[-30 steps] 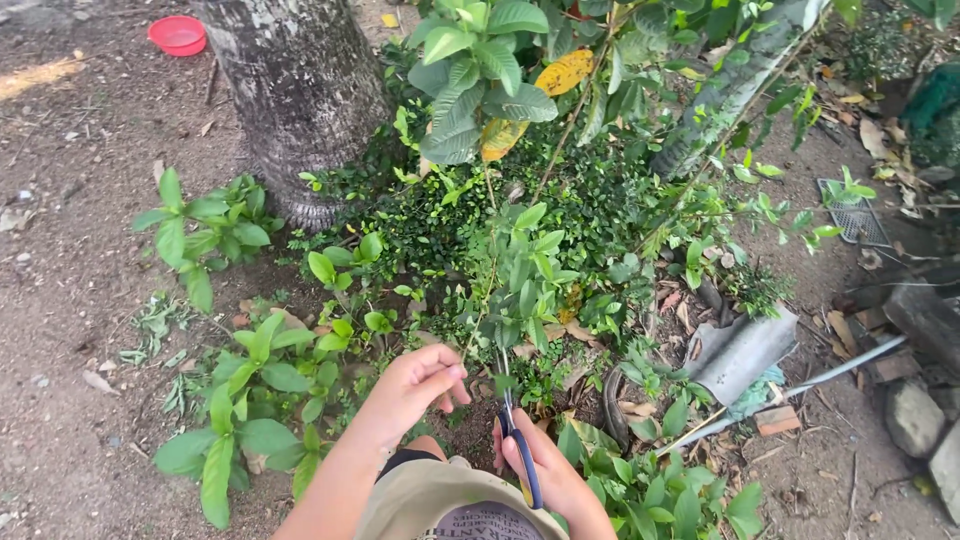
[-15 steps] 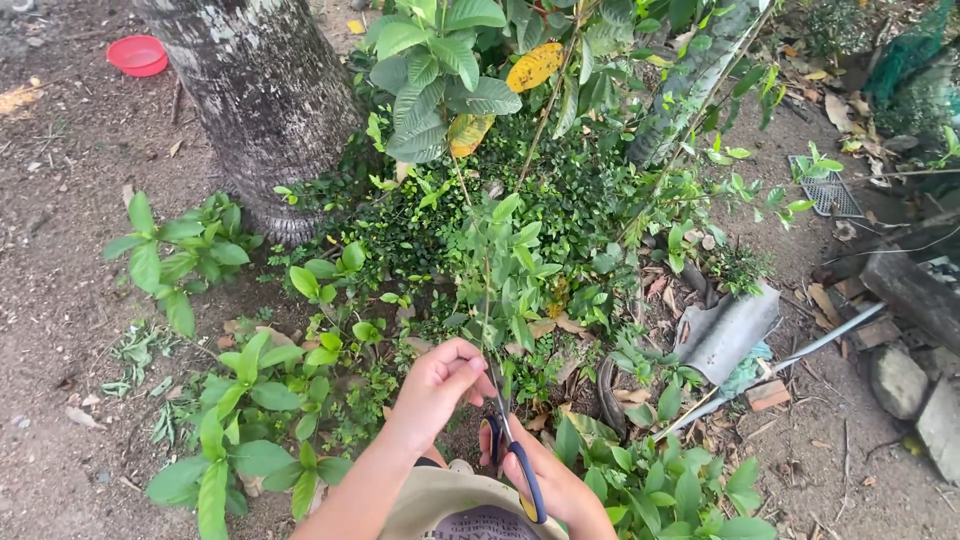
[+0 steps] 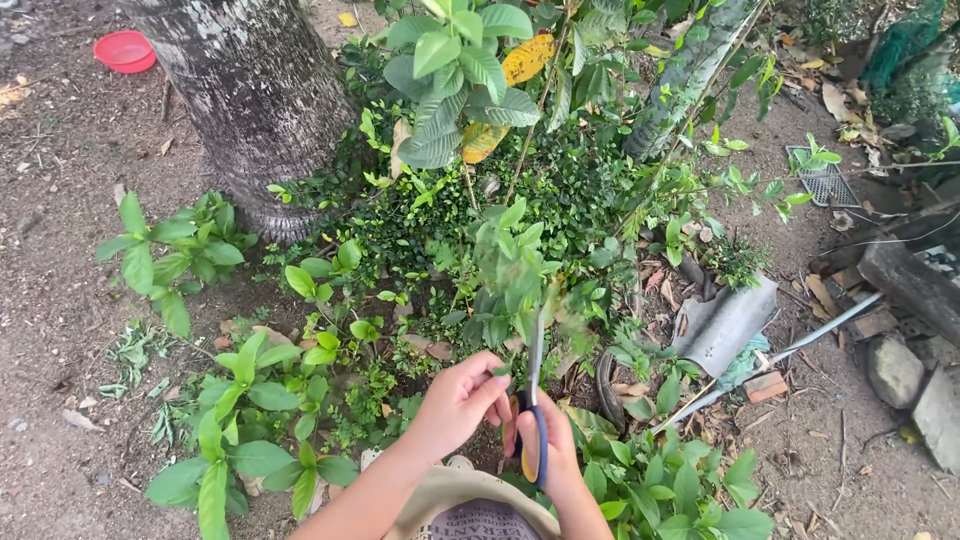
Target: Trim and remove damaged or excess leaves from garden bushes and low tree branches using shears.
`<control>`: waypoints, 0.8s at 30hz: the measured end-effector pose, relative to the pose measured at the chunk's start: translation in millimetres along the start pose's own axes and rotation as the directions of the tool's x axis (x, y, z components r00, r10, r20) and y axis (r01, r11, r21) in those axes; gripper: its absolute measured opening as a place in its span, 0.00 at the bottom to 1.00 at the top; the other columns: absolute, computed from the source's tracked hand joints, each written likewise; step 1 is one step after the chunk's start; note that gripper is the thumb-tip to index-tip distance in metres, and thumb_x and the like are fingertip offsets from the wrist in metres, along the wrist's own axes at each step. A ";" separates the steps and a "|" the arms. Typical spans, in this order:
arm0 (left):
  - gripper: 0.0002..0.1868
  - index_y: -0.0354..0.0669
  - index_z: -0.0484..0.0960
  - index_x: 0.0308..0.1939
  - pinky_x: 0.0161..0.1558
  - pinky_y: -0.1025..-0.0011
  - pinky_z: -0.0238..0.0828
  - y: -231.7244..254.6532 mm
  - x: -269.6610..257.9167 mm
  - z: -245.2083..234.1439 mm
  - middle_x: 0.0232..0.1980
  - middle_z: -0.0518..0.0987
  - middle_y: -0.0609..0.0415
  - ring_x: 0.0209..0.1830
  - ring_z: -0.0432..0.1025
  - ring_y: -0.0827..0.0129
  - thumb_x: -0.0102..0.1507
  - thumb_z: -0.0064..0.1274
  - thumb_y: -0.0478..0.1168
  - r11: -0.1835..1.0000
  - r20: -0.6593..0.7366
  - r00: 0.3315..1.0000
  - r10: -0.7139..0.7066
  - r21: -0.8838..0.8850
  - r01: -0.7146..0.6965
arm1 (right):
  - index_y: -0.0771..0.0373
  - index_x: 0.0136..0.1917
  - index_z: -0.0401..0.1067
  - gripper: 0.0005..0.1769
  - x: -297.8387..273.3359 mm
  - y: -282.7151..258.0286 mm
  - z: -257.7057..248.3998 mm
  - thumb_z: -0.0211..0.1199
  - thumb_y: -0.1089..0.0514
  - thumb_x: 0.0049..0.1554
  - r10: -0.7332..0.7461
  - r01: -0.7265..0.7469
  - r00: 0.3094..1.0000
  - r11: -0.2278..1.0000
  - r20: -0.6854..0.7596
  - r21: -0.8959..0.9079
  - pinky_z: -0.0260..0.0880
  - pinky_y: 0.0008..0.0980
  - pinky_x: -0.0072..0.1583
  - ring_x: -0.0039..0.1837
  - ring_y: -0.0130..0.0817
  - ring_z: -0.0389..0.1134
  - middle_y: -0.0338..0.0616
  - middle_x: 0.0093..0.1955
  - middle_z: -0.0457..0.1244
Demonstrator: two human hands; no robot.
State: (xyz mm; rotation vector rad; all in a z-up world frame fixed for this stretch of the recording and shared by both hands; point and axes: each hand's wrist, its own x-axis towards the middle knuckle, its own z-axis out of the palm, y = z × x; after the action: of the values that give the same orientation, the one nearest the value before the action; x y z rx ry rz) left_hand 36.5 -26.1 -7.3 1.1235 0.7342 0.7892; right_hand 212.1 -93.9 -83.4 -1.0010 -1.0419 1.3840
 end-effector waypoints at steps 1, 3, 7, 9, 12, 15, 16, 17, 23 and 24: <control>0.05 0.39 0.73 0.43 0.31 0.75 0.71 -0.4 -0.1 -2.8 0.28 0.80 0.54 0.26 0.75 0.75 0.70 0.46 0.37 1.000 -0.001 1.000 0.000 -0.001 0.000 | 0.66 0.50 0.65 0.28 1.4 6.7 -6.4 0.58 0.37 0.60 0.001 -0.001 1.000 1.000 0.001 0.000 0.63 0.31 0.36 0.33 0.32 0.63 0.45 0.35 0.61; 0.06 0.38 0.75 0.44 0.31 0.75 0.71 -0.1 1.5 -9.4 0.28 0.80 0.54 0.26 0.74 0.74 0.70 0.46 0.38 0.999 -0.020 1.000 0.021 0.031 -0.020 | 0.67 0.50 0.66 0.26 6.4 20.2 -18.9 0.58 0.39 0.62 0.003 0.000 0.996 0.999 -0.085 0.032 0.63 0.30 0.36 0.32 0.30 0.63 0.45 0.34 0.61; 0.08 0.36 0.75 0.44 0.33 0.75 0.73 -3.9 1.4 -23.5 0.29 0.80 0.55 0.27 0.75 0.74 0.71 0.47 0.38 0.999 -0.015 0.999 0.046 0.003 -0.046 | 0.66 0.50 0.66 0.26 6.7 13.0 -8.6 0.56 0.38 0.62 0.018 -0.009 0.994 0.997 -0.109 0.079 0.64 0.30 0.37 0.33 0.30 0.63 0.42 0.36 0.62; 0.08 0.36 0.75 0.45 0.33 0.75 0.74 -3.6 0.8 -29.0 0.29 0.80 0.56 0.28 0.76 0.74 0.70 0.47 0.39 0.999 -0.030 0.999 0.035 -0.026 -0.036 | 0.66 0.51 0.65 0.26 4.2 14.6 -4.8 0.57 0.38 0.63 0.007 -0.007 1.000 0.999 -0.018 0.033 0.65 0.29 0.39 0.36 0.30 0.63 0.42 0.38 0.62; 0.08 0.38 0.77 0.48 0.32 0.75 0.73 -2.5 -0.9 -34.1 0.28 0.79 0.56 0.27 0.75 0.74 0.69 0.49 0.39 0.999 -0.073 0.997 0.012 -0.035 -0.014 | 0.65 0.54 0.66 0.28 1.2 5.1 4.9 0.60 0.36 0.61 -0.003 0.002 0.998 1.000 0.058 0.025 0.64 0.28 0.40 0.37 0.29 0.63 0.41 0.38 0.62; 0.09 0.39 0.79 0.48 0.30 0.76 0.70 -1.2 -4.3 -35.8 0.27 0.77 0.58 0.25 0.72 0.77 0.68 0.51 0.39 1.000 -0.101 0.995 0.025 -0.008 -0.026 | 0.66 0.56 0.65 0.31 -1.5 17.6 -2.5 0.61 0.35 0.60 -0.009 0.015 0.995 0.998 0.096 -0.059 0.63 0.30 0.41 0.39 0.31 0.63 0.43 0.39 0.61; 0.09 0.39 0.79 0.48 0.30 0.76 0.70 -1.7 -4.9 -35.8 0.27 0.77 0.58 0.25 0.72 0.77 0.68 0.51 0.39 1.000 -0.103 0.994 0.026 -0.009 -0.027 | 0.66 0.56 0.65 0.31 -1.7 6.7 4.2 0.61 0.35 0.60 -0.009 0.015 0.995 0.998 0.097 -0.059 0.63 0.30 0.41 0.39 0.31 0.63 0.43 0.39 0.61; 0.09 0.38 0.80 0.47 0.30 0.77 0.66 -2.2 -5.5 -35.8 0.27 0.75 0.59 0.25 0.69 0.78 0.69 0.51 0.40 0.997 -0.111 0.992 0.057 0.059 -0.051 | 0.65 0.61 0.64 0.35 -2.0 -4.0 10.9 0.58 0.32 0.61 -0.062 0.071 0.990 0.995 0.125 -0.070 0.63 0.29 0.47 0.45 0.30 0.63 0.42 0.45 0.61; 0.10 0.37 0.79 0.42 0.32 0.77 0.61 25.5 -20.2 -20.2 0.30 0.75 0.64 0.30 0.64 0.82 0.70 0.49 0.41 0.955 -0.133 0.976 0.174 0.263 -0.135 | 0.65 0.69 0.58 0.43 -6.2 -30.5 20.8 0.55 0.29 0.58 0.029 0.020 0.991 0.930 0.129 -0.366 0.64 0.33 0.54 0.52 0.32 0.61 0.43 0.50 0.60; 0.10 0.37 0.78 0.42 0.32 0.76 0.62 31.9 -23.3 -16.6 0.30 0.75 0.64 0.29 0.64 0.81 0.71 0.48 0.41 0.945 -0.141 0.971 0.195 0.292 -0.148 | 0.66 0.68 0.58 0.43 -5.4 -34.4 21.8 0.56 0.28 0.58 0.059 0.007 0.989 0.897 0.135 -0.442 0.67 0.34 0.57 0.53 0.33 0.62 0.44 0.51 0.60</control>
State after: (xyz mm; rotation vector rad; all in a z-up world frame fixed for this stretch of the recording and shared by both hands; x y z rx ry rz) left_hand 5.0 -30.3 21.4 1.4025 0.9187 0.9576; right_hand 200.4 -99.4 -44.3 -1.2580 -1.5034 1.2810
